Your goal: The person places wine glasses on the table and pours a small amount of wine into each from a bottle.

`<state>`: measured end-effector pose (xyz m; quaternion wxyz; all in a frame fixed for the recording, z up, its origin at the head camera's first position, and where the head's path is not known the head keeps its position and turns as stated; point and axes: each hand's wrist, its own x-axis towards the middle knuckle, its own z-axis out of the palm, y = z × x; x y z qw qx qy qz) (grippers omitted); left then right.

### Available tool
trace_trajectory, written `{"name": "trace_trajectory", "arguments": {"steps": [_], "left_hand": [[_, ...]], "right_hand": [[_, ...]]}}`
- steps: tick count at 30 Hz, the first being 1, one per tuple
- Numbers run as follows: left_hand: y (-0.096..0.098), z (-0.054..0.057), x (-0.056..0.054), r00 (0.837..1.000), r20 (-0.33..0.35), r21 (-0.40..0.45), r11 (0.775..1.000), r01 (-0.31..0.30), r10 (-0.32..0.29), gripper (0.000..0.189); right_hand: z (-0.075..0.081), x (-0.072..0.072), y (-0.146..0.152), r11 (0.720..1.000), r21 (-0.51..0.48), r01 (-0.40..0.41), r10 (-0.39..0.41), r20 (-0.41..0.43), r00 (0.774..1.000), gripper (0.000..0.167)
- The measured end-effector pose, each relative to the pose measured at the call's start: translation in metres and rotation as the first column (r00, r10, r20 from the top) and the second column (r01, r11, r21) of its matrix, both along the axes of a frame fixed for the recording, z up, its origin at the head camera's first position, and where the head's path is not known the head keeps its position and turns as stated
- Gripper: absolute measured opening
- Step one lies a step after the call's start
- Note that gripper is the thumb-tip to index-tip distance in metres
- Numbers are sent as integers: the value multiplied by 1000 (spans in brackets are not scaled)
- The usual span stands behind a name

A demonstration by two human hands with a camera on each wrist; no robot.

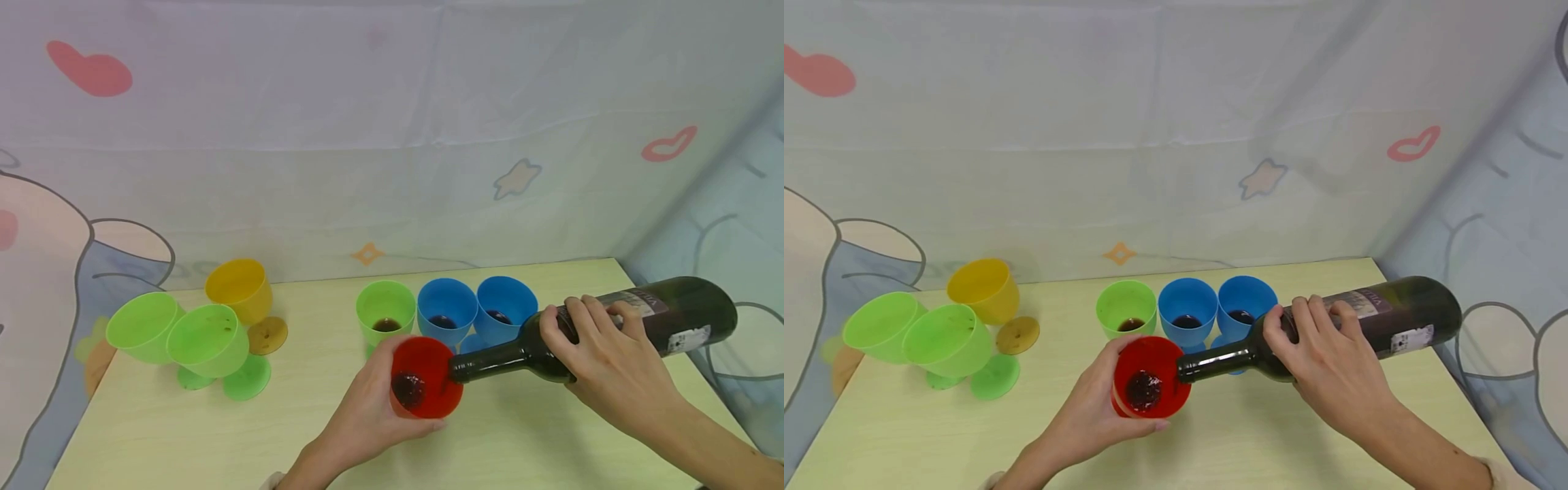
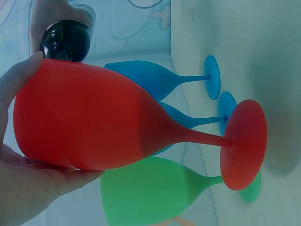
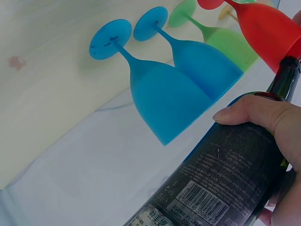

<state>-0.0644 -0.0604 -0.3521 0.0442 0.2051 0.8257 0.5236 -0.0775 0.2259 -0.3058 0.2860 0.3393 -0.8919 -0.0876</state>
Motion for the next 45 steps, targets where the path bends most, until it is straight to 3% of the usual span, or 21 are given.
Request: {"name": "trace_trajectory", "arguments": {"steps": [19, 29, 45], "left_hand": [[0, 2, 0, 999, 38, 25, 1000, 18, -19, 83], [-1, 3, 1, 997, 63, 63, 998, 29, -33, 81], [-7, 3, 2, 996, 85, 81, 997, -9, 2, 83]], "right_hand": [[-9, -3, 0, 998, -54, -32, 30, -37, 999, 81], [-14, 0, 1, 997, -66, 30, -24, 77, 997, 87], [-26, 0, 4, 987, -141, 80, -55, 173, 983, 80]]}}
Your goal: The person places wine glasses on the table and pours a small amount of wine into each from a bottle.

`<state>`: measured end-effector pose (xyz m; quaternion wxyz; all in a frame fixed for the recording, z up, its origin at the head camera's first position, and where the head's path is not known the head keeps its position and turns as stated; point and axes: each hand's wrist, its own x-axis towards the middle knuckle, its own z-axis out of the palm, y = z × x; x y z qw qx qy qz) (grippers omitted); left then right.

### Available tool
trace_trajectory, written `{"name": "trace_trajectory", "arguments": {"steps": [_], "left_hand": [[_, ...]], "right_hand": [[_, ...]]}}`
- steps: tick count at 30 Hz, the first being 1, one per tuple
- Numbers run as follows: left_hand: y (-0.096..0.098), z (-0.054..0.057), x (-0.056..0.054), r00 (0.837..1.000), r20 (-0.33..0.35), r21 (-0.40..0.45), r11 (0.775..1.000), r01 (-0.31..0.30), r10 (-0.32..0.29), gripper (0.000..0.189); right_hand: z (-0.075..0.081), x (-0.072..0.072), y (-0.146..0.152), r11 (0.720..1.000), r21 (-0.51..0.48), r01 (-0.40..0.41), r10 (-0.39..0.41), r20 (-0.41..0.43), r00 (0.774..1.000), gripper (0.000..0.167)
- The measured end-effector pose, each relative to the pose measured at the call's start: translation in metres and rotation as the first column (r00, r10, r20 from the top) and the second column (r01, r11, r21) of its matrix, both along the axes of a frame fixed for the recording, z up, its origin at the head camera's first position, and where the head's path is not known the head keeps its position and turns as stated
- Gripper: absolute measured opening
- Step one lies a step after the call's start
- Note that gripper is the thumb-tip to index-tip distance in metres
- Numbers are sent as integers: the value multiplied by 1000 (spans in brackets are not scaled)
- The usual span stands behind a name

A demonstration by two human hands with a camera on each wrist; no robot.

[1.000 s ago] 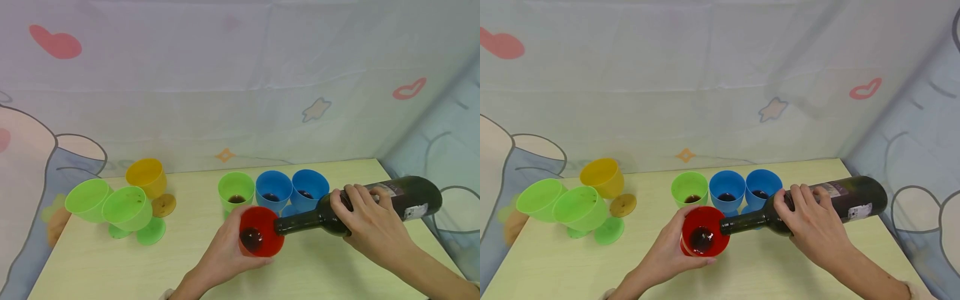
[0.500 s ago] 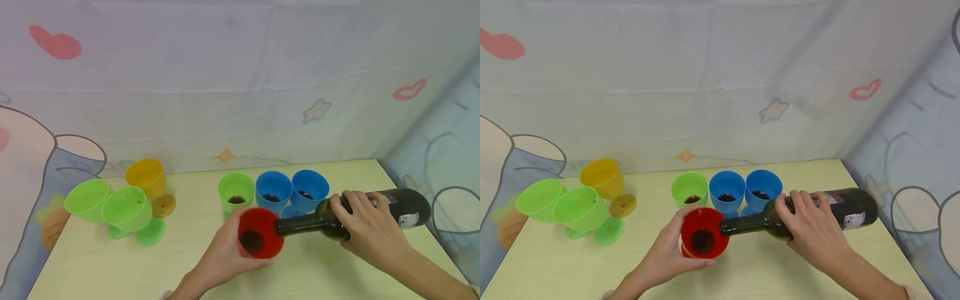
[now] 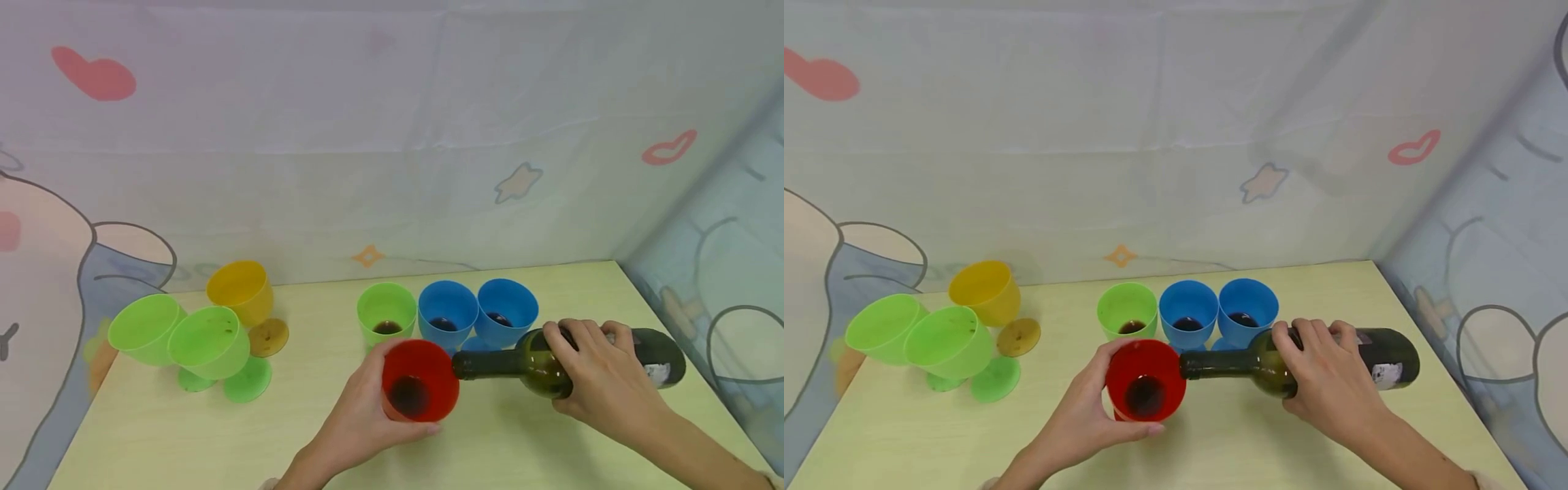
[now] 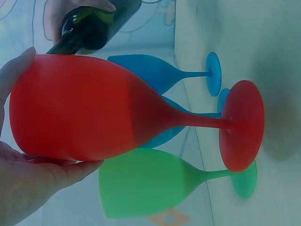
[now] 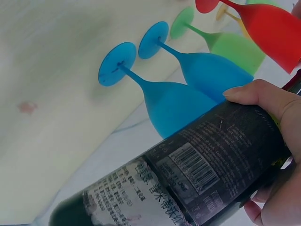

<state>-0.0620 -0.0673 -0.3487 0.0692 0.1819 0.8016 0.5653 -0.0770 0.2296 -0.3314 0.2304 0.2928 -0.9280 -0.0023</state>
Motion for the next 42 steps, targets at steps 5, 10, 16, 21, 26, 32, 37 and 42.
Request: {"name": "trace_trajectory", "arguments": {"steps": [5, 10, 16, 21, 26, 32, 37, 42], "left_hand": [[-5, 2, 1, 999, 21, -4, 1000, -26, 26, 85], [-12, 2, 1, 998, 39, 3, 998, -58, 58, 85], [-23, 0, 1, 990, 27, 22, 990, -142, 142, 86], [-35, -1, -2, 979, 3, -9, 979, -206, 206, 85], [-47, -3, -5, 972, -6, -19, 972, -235, 234, 84], [-59, -5, -9, 965, -7, -14, 965, -260, 260, 85], [-66, -9, -15, 961, 1, 6, 961, -278, 278, 84], [-71, -14, -20, 952, 12, -9, 952, -304, 305, 87]], "right_hand": [[-2, -1, 5, 998, -67, 21, -19, 29, 999, 78], [-4, -3, 12, 989, -139, 48, -41, 57, 998, 80], [-6, -6, 20, 970, -233, 66, -54, 55, 997, 81], [-8, -10, 29, 929, -357, 97, -65, 103, 993, 82], [-15, -14, 39, 879, -456, 136, -78, 144, 987, 85], [-29, -21, 49, 810, -559, 177, -110, 152, 982, 86], [-31, -22, 54, 748, -577, 328, -189, 288, 939, 87], [-38, -24, 60, 691, -579, 432, -244, 375, 894, 87]]}}
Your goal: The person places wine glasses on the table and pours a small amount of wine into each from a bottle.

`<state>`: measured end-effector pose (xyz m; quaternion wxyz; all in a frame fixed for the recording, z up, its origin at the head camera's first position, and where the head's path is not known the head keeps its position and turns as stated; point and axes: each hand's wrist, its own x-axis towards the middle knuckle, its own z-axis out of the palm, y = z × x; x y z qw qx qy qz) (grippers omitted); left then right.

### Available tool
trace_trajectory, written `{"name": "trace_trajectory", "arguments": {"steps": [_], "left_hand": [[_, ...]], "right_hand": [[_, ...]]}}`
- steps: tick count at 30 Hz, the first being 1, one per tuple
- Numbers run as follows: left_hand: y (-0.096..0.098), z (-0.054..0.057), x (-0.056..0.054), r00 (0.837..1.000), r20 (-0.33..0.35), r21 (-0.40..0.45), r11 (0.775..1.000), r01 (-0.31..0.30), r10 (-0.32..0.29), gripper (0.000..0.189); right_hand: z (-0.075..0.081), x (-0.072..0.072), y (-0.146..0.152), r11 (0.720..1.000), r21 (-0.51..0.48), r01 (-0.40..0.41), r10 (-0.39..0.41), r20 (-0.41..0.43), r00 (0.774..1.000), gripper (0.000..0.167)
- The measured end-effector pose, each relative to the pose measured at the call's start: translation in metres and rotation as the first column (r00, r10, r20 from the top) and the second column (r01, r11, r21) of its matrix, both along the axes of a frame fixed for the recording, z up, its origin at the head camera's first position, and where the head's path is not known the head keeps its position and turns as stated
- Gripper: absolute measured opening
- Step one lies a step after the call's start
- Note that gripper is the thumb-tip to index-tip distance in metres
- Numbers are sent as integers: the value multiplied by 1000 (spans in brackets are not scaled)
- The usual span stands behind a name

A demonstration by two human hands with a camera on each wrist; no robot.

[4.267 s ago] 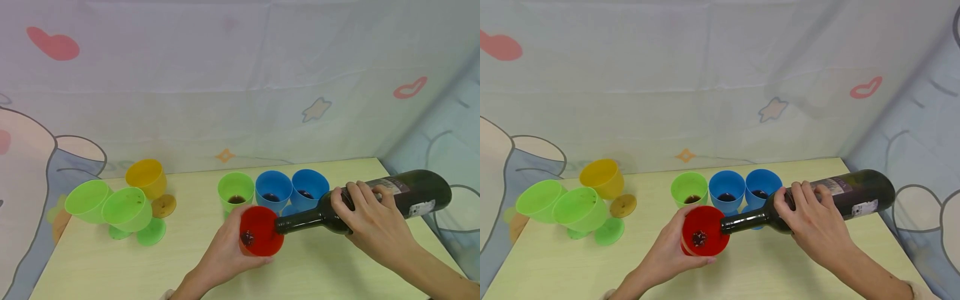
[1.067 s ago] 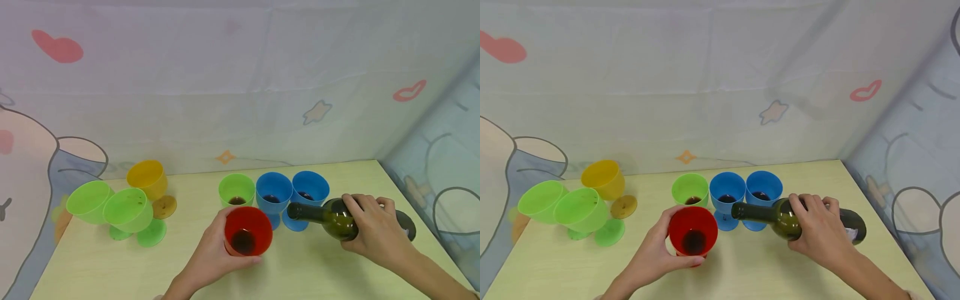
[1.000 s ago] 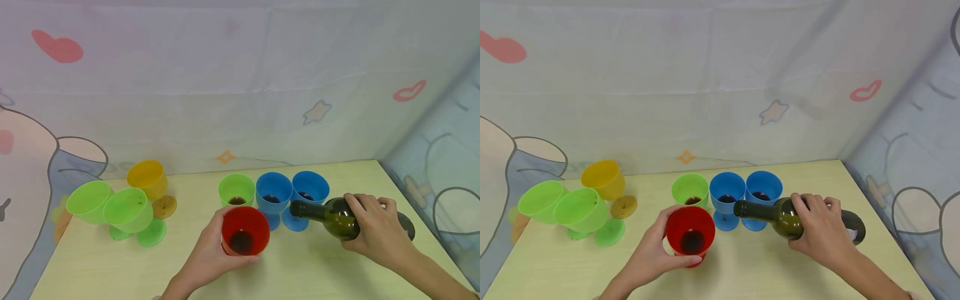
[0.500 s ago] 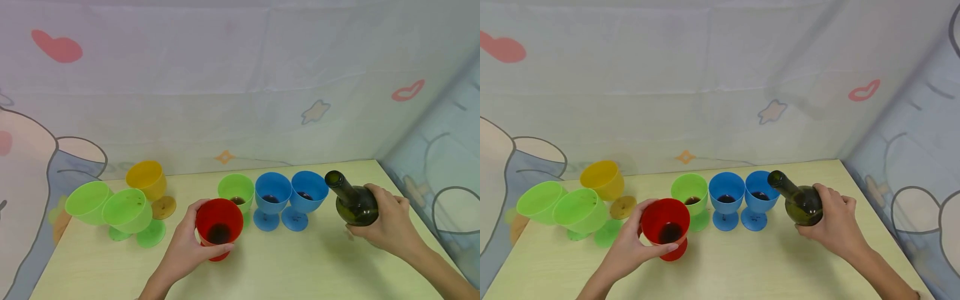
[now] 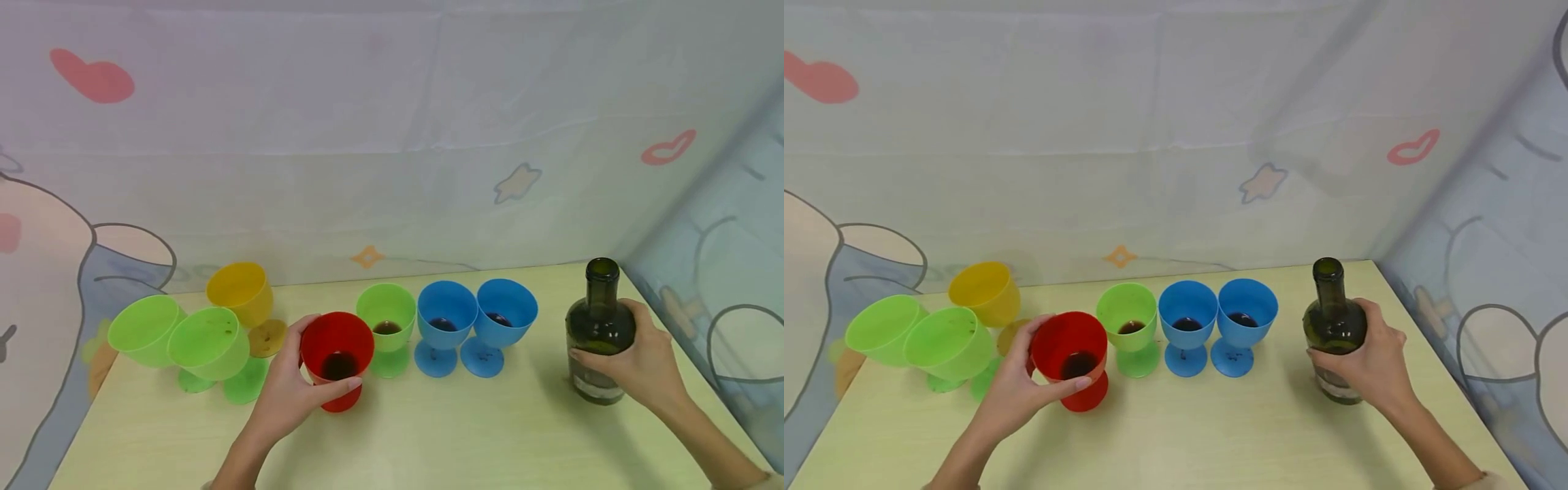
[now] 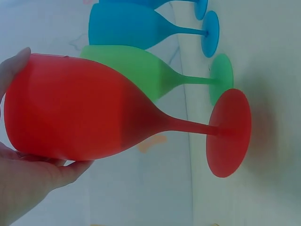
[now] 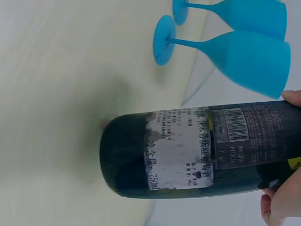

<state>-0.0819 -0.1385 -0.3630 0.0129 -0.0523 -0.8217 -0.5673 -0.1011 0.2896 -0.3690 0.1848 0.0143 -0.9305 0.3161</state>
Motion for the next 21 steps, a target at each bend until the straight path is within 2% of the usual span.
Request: {"name": "trace_trajectory", "arguments": {"steps": [9, 17, 21], "left_hand": [[-7, -7, -12, 1000, -4, 25, 999, -20, 20, 86], [-13, -16, -24, 997, 58, 28, 998, -58, 56, 92], [-15, -20, -31, 996, 67, 35, 997, -64, 61, 93]], "right_hand": [[-12, -3, 9, 995, -69, 66, -64, 34, 997, 87], [-15, -4, 14, 985, -129, 111, -96, 115, 989, 92], [-15, -3, 16, 983, -144, 117, -98, 133, 986, 94]]}}
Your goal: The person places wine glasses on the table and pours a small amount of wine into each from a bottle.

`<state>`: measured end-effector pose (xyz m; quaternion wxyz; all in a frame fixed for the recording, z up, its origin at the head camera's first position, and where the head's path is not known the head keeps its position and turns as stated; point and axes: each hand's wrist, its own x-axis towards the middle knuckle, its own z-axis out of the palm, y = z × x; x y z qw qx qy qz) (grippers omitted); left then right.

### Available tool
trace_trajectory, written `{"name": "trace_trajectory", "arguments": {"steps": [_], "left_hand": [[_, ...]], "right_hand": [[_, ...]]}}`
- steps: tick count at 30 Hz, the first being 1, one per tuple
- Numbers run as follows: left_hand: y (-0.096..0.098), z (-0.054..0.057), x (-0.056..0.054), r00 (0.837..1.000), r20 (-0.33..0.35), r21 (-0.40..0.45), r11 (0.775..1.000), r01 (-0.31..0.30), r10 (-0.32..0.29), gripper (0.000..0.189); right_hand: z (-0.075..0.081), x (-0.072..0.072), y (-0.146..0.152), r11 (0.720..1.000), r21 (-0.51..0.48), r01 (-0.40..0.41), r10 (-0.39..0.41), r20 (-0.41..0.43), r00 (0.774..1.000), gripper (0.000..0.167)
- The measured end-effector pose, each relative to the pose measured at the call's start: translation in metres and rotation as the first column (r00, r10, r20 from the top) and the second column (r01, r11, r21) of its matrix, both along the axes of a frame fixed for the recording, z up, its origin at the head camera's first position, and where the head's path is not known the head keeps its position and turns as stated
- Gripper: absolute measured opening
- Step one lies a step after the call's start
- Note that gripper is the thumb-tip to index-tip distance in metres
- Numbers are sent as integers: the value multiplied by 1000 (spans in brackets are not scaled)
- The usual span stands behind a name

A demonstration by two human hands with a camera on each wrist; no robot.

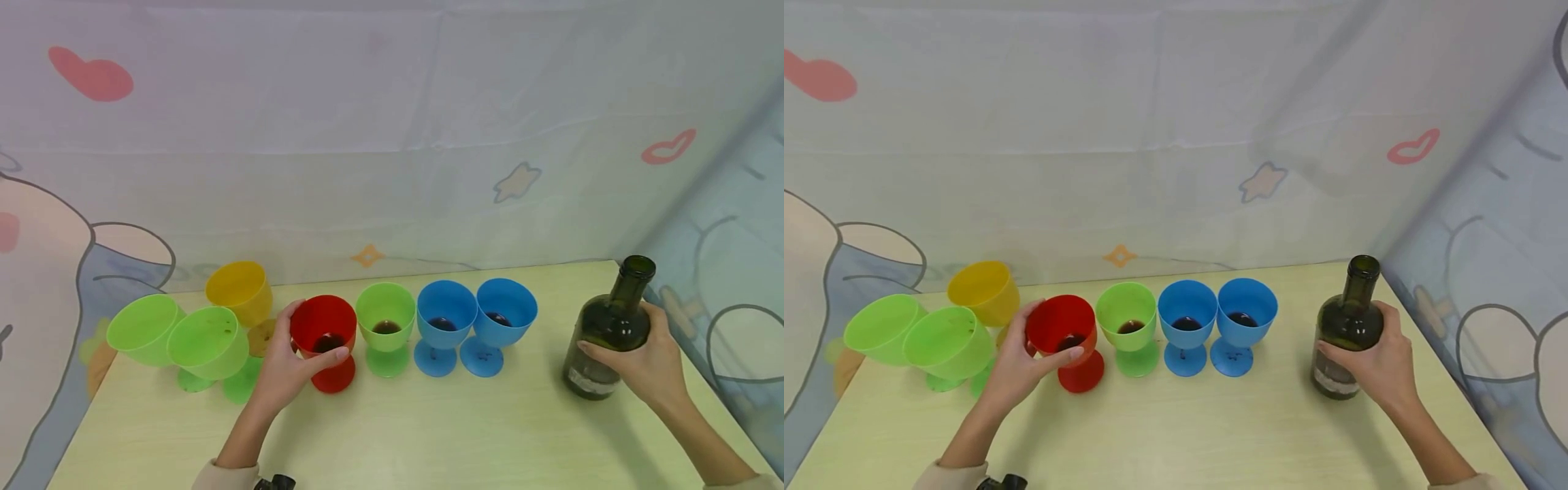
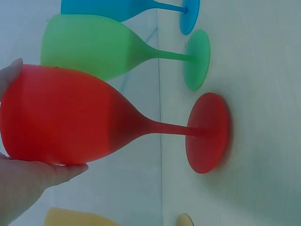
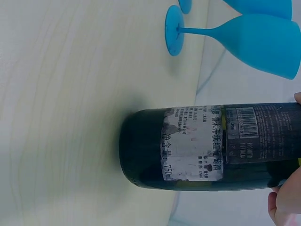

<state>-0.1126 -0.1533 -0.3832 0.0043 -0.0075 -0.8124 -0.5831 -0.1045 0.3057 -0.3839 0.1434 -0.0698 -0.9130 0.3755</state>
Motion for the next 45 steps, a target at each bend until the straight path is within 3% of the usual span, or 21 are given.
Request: {"name": "trace_trajectory", "arguments": {"steps": [13, 22, 35, 45], "left_hand": [[-4, -8, -13, 1000, -6, 17, 1000, -13, 13, 91], [-4, -8, -18, 1000, 3, 37, 999, -11, 11, 89], [-5, -10, -21, 999, 18, 26, 999, 30, -30, 90], [-7, -11, -24, 999, 15, 55, 998, 39, -40, 89]], "right_hand": [[-4, 3, 12, 999, -38, 5, -4, 12, 1000, 89], [-8, 7, 22, 996, -64, 66, -62, 57, 996, 86], [-10, 9, 30, 994, -83, 72, -72, 12, 997, 74], [-11, 9, 33, 994, -56, 98, -94, 65, 993, 87]]}}
